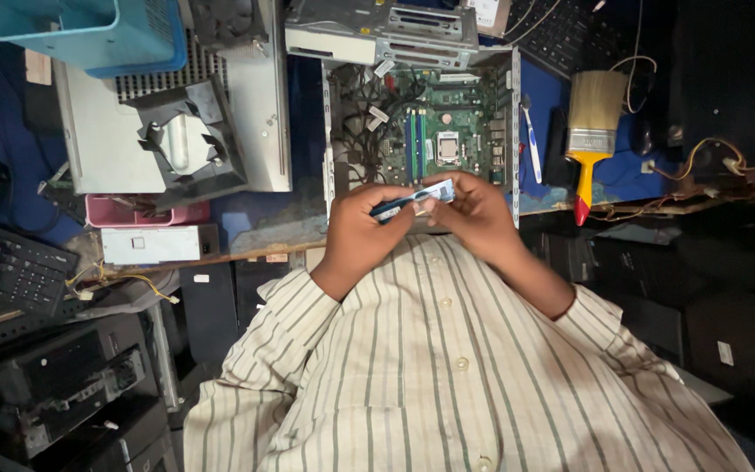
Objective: The person removes a hard drive from a desktop computer case using a screwdriver, then cleans a RAM stick with a toothbrush. The person places the cleaned RAM stick on the workbench and continues to adjust components inside the open computer case.
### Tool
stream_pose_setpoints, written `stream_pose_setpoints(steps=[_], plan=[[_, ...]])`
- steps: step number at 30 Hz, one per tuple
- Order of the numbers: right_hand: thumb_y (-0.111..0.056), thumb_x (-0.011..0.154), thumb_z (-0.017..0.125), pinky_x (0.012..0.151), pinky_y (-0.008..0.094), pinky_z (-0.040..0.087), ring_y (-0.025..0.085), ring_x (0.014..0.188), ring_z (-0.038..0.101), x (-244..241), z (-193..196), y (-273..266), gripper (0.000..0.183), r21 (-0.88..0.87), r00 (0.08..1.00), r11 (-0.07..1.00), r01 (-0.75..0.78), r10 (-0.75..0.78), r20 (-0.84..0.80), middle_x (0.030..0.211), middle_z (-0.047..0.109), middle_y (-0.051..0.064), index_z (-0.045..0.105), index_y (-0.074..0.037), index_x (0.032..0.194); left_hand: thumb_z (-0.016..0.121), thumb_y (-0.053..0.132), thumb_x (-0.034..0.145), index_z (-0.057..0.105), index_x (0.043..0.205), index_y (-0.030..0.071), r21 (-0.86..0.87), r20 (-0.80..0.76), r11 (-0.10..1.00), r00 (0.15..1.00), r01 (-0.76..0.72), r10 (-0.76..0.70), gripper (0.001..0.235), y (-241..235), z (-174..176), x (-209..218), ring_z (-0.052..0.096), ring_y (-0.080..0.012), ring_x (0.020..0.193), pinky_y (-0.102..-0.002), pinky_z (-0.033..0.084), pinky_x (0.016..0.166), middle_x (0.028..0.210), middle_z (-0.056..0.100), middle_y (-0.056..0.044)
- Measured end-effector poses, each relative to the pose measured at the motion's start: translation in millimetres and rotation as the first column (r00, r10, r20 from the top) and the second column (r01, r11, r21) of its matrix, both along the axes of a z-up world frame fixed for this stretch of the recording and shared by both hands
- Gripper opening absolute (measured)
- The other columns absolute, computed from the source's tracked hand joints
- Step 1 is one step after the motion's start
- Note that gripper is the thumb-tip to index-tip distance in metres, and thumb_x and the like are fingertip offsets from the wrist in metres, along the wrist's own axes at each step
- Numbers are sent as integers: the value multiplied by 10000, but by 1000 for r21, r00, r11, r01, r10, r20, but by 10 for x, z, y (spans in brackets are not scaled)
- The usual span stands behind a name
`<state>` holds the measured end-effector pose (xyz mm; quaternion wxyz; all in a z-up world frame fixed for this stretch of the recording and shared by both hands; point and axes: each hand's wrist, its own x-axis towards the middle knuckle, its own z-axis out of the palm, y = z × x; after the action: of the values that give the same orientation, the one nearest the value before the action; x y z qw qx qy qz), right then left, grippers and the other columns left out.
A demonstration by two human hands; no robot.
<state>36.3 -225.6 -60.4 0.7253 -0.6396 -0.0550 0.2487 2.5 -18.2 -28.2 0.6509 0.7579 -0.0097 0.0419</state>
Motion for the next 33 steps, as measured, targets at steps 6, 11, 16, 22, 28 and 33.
stream_pose_setpoints(steps=[6, 11, 16, 22, 28, 33], plan=[[-99, 1001, 643, 683, 243, 563, 90, 748, 691, -92, -73, -17, 194, -39, 990, 998, 53, -57, -126, 928, 718, 47, 622, 11, 1160, 772, 58, 868, 775, 1011, 14, -38, -36, 999, 999, 3, -5, 151, -36, -140, -91, 749, -118, 819, -251, 566, 734, 896, 790, -101], [-120, 1056, 594, 675, 231, 523, 77, 755, 667, -153, -41, -31, 226, -56, 1000, 998, 20, -21, -22, 931, 716, 46, 625, 23, 1227, 736, 38, 894, 765, 1041, 3, -92, -57, 996, 998, 19, -24, 154, -50, -291, -158, 736, -117, 834, -249, 566, 742, 927, 782, -90], [-239, 1097, 519, 669, 208, 501, 63, 761, 654, -103, -305, -291, 326, -161, 993, 981, 109, -99, 70, 910, 702, 32, 629, -20, 1313, 659, 33, 965, 733, 1130, -13, -418, -278, 909, 953, -5, -122, 187, -74, -522, -171, 704, -141, 777, -283, 595, 679, 1055, 757, -105], [-208, 1049, 639, 771, 349, 559, 233, 864, 721, 622, -1452, -1301, 230, -524, 750, 591, 613, -228, 621, 982, 734, 145, 707, 0, 1119, 499, -29, 928, 619, 1367, -74, -730, -338, 670, 923, -136, -182, 457, -33, -714, -180, 717, -215, 899, -321, 582, 792, 1107, 728, -185], [-234, 884, 714, 869, 527, 562, 458, 1000, 679, 1002, -2273, -2081, 337, -778, 762, 276, 565, 189, 620, 1106, 699, 259, 711, -12, 1138, 497, -48, 887, 552, 1393, -49, -833, -343, 522, 911, -184, -227, 509, -122, -624, -185, 737, -249, 1047, -362, 597, 922, 1216, 698, -184], [-466, 951, 696, 794, 569, 543, 447, 1009, 683, 1166, -2304, -1954, 435, -966, 951, 50, 254, 168, 259, 1166, 698, 228, 700, -100, 1186, 596, 27, 992, 539, 1415, -34, -779, -359, 593, 921, -205, -152, 431, -298, -571, -161, 671, -228, 1127, -369, 554, 940, 1261, 677, -139]])
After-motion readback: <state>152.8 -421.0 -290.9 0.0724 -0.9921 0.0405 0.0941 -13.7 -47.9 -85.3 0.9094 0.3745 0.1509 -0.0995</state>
